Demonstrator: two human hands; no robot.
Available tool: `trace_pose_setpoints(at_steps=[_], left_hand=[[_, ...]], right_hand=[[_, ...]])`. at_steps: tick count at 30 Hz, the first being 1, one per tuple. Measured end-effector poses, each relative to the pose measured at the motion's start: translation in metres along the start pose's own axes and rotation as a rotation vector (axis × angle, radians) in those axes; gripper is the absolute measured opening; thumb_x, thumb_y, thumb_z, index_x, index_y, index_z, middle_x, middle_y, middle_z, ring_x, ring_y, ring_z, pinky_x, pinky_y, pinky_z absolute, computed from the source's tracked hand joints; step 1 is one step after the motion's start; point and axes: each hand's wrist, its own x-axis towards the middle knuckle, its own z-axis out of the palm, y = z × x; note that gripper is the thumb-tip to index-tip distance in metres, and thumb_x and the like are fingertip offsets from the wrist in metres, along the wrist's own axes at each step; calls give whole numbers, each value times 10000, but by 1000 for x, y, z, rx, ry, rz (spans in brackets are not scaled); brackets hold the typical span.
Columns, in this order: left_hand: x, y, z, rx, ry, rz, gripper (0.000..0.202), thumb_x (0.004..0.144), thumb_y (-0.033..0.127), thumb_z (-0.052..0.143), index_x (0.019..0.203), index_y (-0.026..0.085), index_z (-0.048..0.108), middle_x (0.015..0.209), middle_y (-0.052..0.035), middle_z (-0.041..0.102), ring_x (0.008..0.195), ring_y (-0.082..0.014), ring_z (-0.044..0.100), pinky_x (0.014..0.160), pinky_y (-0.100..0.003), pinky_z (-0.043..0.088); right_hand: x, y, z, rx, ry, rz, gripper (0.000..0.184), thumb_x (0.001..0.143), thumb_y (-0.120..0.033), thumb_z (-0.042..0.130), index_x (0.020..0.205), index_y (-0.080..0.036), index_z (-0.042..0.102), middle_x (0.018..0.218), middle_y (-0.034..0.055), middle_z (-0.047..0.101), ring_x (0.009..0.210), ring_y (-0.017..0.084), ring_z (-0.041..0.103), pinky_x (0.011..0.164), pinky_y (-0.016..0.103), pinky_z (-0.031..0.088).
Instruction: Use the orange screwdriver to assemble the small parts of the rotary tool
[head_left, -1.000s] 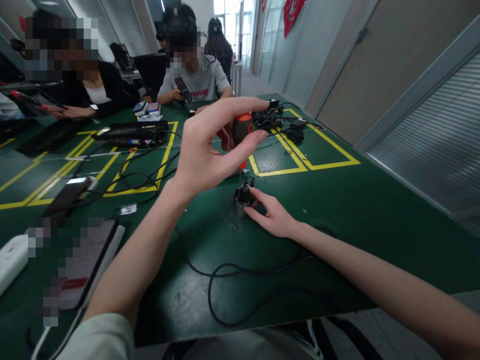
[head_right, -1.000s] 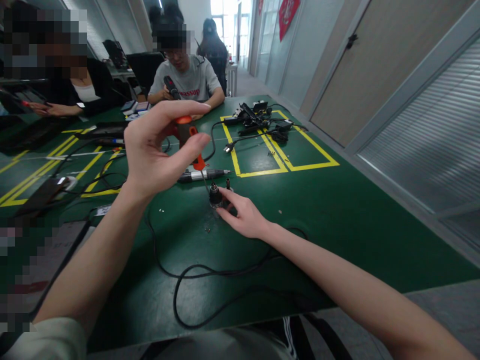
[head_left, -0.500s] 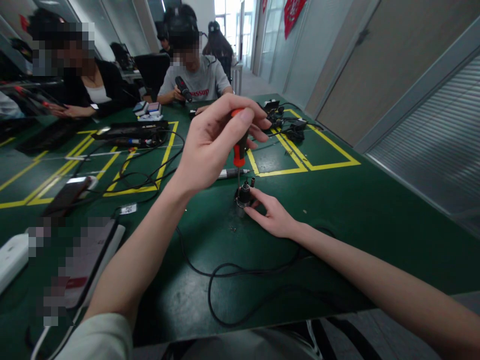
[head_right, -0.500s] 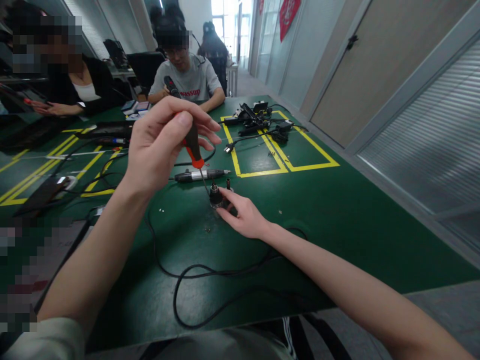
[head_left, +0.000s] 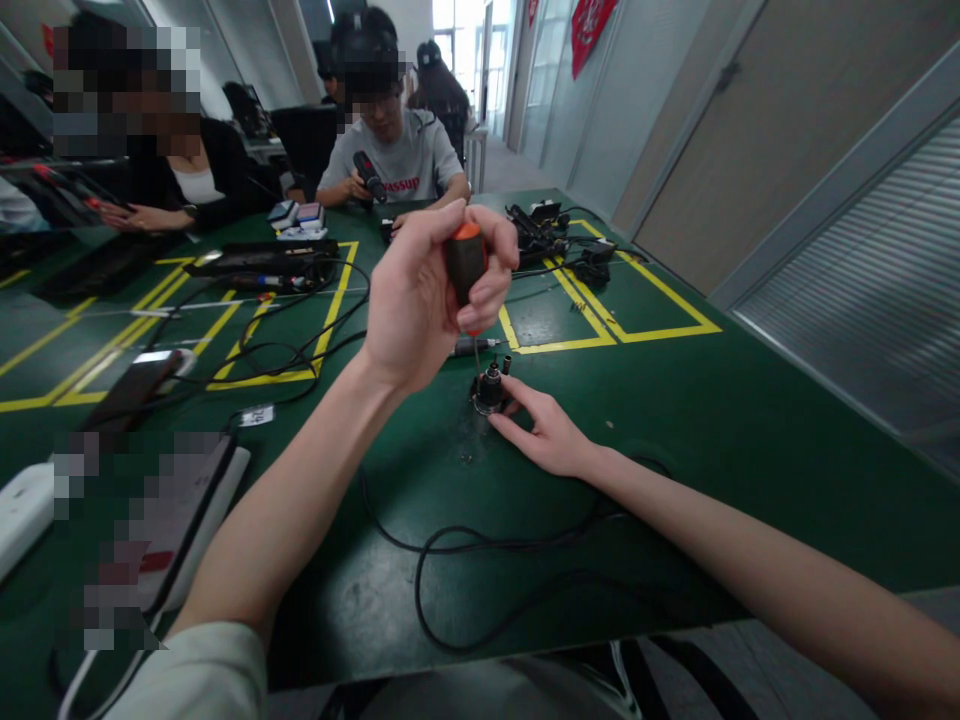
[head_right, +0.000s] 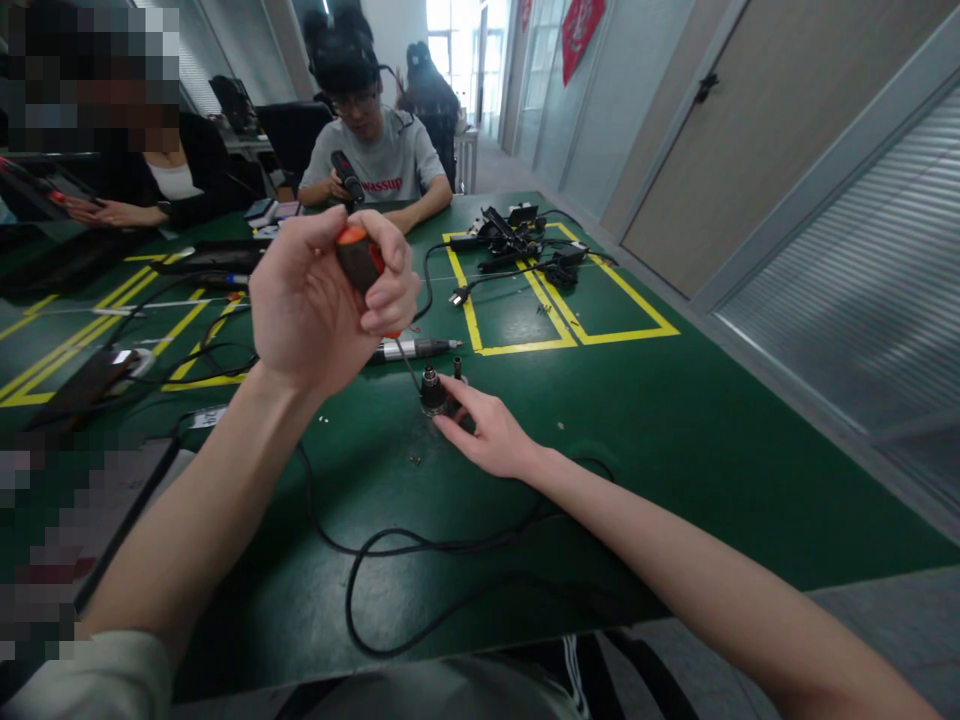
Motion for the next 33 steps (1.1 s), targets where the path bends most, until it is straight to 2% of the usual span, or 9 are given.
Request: trace_pose_setpoints(at_steps=[6, 9, 12, 16, 18, 23, 27, 31, 33], left_hand=[[2, -6, -1, -14, 82, 99, 233, 1013, 241, 483, 788, 185, 513, 756, -6, 619, 521, -97, 534, 484, -223, 365], [1, -5, 2, 7, 80, 83, 233, 1019, 174, 438, 789, 199, 467, 657, 26, 584, 406, -59, 400, 436, -203, 251], [-1, -3, 4, -22, 54, 52, 254, 1041, 189, 395, 804, 199, 486, 541, 55, 450, 389, -51, 246, 431, -188, 183], [-1, -3, 3, -50, -13, 0, 459, 1078, 427, 379, 765, 156, 577, 529, 43, 371, 437, -56, 277, 452, -178, 246], [-1, -4, 2, -64, -23, -24, 546, 1073, 514, 393, 706, 149, 569, 537, 39, 358, 443, -50, 294, 450, -169, 255], [2, -9, -1, -61, -2, 9, 499, 1064, 464, 477, 679, 155, 549, 533, 41, 382, 415, -35, 316, 431, -158, 248], [2, -13, -2, -72, 4, 87, 276, 973, 324, 621, 751, 161, 591, 582, 34, 490, 395, -34, 383, 410, -186, 234], [0, -11, 1, -39, 11, 74, 285, 952, 246, 587, 701, 192, 463, 560, 47, 481, 360, -24, 313, 381, -184, 182], [-1, -10, 4, -28, 6, 62, 262, 961, 253, 580, 732, 202, 464, 532, 58, 460, 364, -25, 260, 383, -180, 167]], right_hand=[[0, -2, -2, 10, -14, 6, 486, 1010, -292, 592, 1476, -176, 520, 1225, 144, 744, 801, 195, 722, 662, 310, 631], [0, -2, -2, 3, -18, 17, 479, 1008, -293, 595, 1469, -184, 523, 1199, 137, 746, 793, 195, 722, 639, 301, 625], [0, -2, -2, 2, -10, 4, 464, 1011, -290, 592, 1458, -185, 528, 1196, 136, 744, 801, 194, 723, 678, 316, 635], [-1, 0, -1, -8, -1, 3, 471, 1008, -303, 602, 1455, -176, 523, 1202, 146, 739, 802, 203, 729, 712, 342, 644], [-2, 1, -1, -12, -13, 24, 479, 1010, -317, 604, 1460, -179, 516, 1219, 150, 735, 814, 209, 734, 697, 340, 645], [-2, 1, -1, -11, -17, 33, 471, 1015, -321, 592, 1459, -187, 506, 1231, 153, 733, 889, 233, 748, 724, 359, 660], [0, -2, -2, 19, -12, 6, 445, 1012, -286, 592, 1438, -192, 505, 1210, 146, 735, 1005, 260, 747, 795, 380, 666], [1, -5, -2, 34, -18, 5, 431, 1012, -270, 595, 1429, -211, 500, 1193, 134, 736, 1033, 262, 744, 815, 389, 666], [1, -6, -2, 36, -9, 1, 427, 1011, -267, 598, 1422, -211, 500, 1194, 133, 736, 1018, 257, 746, 808, 384, 667]])
